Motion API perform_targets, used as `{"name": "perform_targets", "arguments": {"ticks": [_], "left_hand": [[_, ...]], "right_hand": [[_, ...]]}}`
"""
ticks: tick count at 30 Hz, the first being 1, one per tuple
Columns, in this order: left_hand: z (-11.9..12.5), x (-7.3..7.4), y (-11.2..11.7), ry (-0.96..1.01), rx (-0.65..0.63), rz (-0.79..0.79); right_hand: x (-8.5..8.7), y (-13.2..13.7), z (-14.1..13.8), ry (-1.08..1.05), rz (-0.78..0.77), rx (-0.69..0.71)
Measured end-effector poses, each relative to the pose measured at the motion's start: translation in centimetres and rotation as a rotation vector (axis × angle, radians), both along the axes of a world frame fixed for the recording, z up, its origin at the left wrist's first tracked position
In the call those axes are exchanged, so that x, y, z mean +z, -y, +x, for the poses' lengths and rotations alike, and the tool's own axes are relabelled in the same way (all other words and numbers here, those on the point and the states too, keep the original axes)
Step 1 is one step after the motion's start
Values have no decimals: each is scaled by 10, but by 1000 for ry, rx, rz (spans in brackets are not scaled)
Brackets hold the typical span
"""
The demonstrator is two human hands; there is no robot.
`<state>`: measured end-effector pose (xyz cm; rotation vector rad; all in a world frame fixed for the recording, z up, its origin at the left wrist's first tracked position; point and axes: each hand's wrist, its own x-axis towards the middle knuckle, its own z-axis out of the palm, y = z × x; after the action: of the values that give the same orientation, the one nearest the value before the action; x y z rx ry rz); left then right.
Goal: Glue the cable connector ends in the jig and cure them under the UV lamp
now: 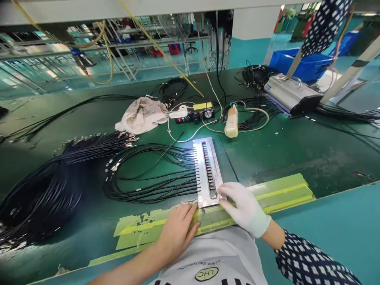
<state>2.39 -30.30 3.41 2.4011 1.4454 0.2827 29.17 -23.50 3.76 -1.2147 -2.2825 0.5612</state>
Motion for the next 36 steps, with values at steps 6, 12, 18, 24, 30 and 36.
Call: {"name": "perform_targets", "arguments": {"ticks": [6,12,18,24,30,36], "left_hand": [[11,2,19,447,178,-301],[10,15,18,1413,324,-804],[5,38,8,1605,428,-1076],[-81,78,-63,547,451,-292],[-145,44,-141,193,625,-48],[-217,41,-150,192,932,20]], "right_hand": [[-14,29,-20,-171,-77,-256],[2,19,-25,-988,-824,-448],[9,3,-41,-1193,-1240,-296],[-22,0,-39,-1050,-1204,-452],[-32,-1,-33,-1048,-1219,-507],[-30,3,-36,-1029,-1207,-512]]}}
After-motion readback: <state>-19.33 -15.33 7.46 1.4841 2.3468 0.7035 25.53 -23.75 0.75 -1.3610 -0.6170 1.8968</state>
